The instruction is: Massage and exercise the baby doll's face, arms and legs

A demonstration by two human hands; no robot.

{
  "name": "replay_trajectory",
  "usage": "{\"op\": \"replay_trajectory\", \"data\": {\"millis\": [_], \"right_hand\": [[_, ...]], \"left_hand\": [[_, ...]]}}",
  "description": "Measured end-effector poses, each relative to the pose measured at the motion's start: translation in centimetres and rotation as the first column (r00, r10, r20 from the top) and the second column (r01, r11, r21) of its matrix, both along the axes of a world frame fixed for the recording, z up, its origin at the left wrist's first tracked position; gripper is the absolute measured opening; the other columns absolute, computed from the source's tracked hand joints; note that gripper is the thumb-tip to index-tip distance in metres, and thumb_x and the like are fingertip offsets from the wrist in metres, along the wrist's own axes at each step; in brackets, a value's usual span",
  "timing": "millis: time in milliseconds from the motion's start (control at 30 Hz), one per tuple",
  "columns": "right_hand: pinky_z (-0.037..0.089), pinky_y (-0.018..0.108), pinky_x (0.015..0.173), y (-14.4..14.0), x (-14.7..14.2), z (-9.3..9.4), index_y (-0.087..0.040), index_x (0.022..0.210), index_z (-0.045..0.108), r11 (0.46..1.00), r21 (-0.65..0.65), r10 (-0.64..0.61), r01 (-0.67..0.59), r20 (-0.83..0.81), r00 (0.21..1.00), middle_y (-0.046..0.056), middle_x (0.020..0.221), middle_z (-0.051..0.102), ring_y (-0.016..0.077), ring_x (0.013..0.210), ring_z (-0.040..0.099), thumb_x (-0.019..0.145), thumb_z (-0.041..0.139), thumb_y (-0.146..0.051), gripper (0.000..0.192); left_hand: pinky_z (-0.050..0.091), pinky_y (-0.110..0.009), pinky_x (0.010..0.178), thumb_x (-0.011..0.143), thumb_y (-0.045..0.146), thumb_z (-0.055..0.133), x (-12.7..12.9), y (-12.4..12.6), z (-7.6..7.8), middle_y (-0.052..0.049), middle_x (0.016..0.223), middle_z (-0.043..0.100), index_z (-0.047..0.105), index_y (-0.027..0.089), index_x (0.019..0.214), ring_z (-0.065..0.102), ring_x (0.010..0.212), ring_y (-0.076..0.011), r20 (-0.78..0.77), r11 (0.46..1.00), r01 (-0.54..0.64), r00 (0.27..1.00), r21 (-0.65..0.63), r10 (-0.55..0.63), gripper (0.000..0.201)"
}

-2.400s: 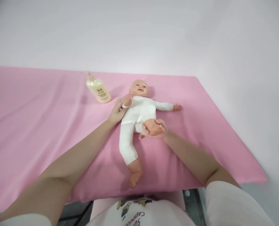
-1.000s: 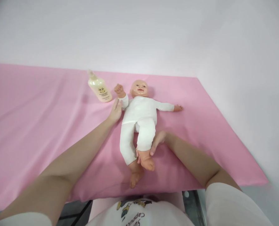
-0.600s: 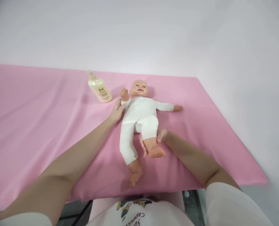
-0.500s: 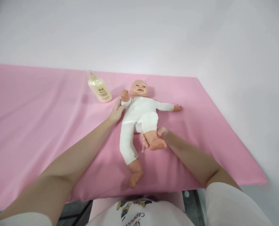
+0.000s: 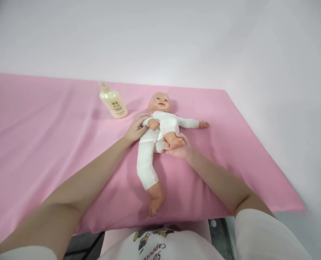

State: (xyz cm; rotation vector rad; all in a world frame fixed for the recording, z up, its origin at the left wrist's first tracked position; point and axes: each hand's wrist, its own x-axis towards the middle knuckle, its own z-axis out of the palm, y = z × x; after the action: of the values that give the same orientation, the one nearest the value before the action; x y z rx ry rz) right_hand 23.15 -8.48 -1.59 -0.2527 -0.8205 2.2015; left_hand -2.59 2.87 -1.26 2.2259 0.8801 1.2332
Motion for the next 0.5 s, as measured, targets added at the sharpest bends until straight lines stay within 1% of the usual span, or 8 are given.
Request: {"op": "replay_trajectory", "data": {"millis": [133, 300, 400, 500], "right_hand": [[0.052, 0.039, 0.090, -0.07, 0.09, 0.06, -0.017, 0.102, 0.065, 0.999, 0.023, 0.036, -0.036, 0.004, 0.999, -0.004, 0.070, 0.053, 0.0150, 0.066, 0.050, 0.088, 0.059, -0.062, 0.047], [0.053, 0.041, 0.092, 0.07, 0.22, 0.39, -0.017, 0.102, 0.065, 0.997, 0.043, 0.069, -0.070, 0.018, 0.997, -0.002, 0.070, 0.057, 0.0172, 0.070, 0.054, 0.083, 0.066, -0.061, 0.048], [0.054, 0.041, 0.091, -0.11, 0.17, 0.35, -0.016, 0.106, 0.067, 0.990, 0.080, 0.121, -0.119, -0.025, 0.992, 0.000, 0.075, 0.063, 0.0175, 0.071, 0.056, 0.080, 0.072, -0.060, 0.051], [0.054, 0.040, 0.090, -0.69, 0.09, -0.01, -0.018, 0.110, 0.066, 0.969, 0.153, 0.207, -0.195, -0.067, 0.976, 0.001, 0.080, 0.068, 0.0179, 0.073, 0.060, 0.081, 0.074, -0.063, 0.054]], "left_hand": [[0.045, -0.057, 0.119, 0.092, 0.065, 0.061, 0.05, -0.04, 0.00, -0.017, 0.137, 0.065, 0.069, 0.020, 0.124, 0.060, 0.131, -0.0350, -0.001, 1.000, -0.003, 1.000, 0.003, 0.003, 0.055], [0.051, -0.054, 0.114, 0.092, 0.067, 0.062, 0.33, -0.57, 0.62, -0.016, 0.131, 0.069, 0.070, 0.021, 0.124, 0.063, 0.124, -0.0345, 0.034, 1.000, -0.017, 0.999, -0.019, 0.017, 0.057], [0.051, -0.052, 0.113, 0.095, 0.069, 0.060, 0.40, -0.48, 0.61, -0.015, 0.128, 0.071, 0.071, 0.021, 0.123, 0.065, 0.122, -0.0333, 0.084, 0.999, -0.025, 0.996, -0.028, 0.027, 0.057], [0.048, -0.052, 0.117, 0.092, 0.077, 0.059, 0.46, 0.07, 0.03, -0.014, 0.129, 0.071, 0.068, 0.021, 0.125, 0.064, 0.124, -0.0326, 0.156, 0.994, -0.082, 0.983, -0.078, 0.093, 0.066]]}}
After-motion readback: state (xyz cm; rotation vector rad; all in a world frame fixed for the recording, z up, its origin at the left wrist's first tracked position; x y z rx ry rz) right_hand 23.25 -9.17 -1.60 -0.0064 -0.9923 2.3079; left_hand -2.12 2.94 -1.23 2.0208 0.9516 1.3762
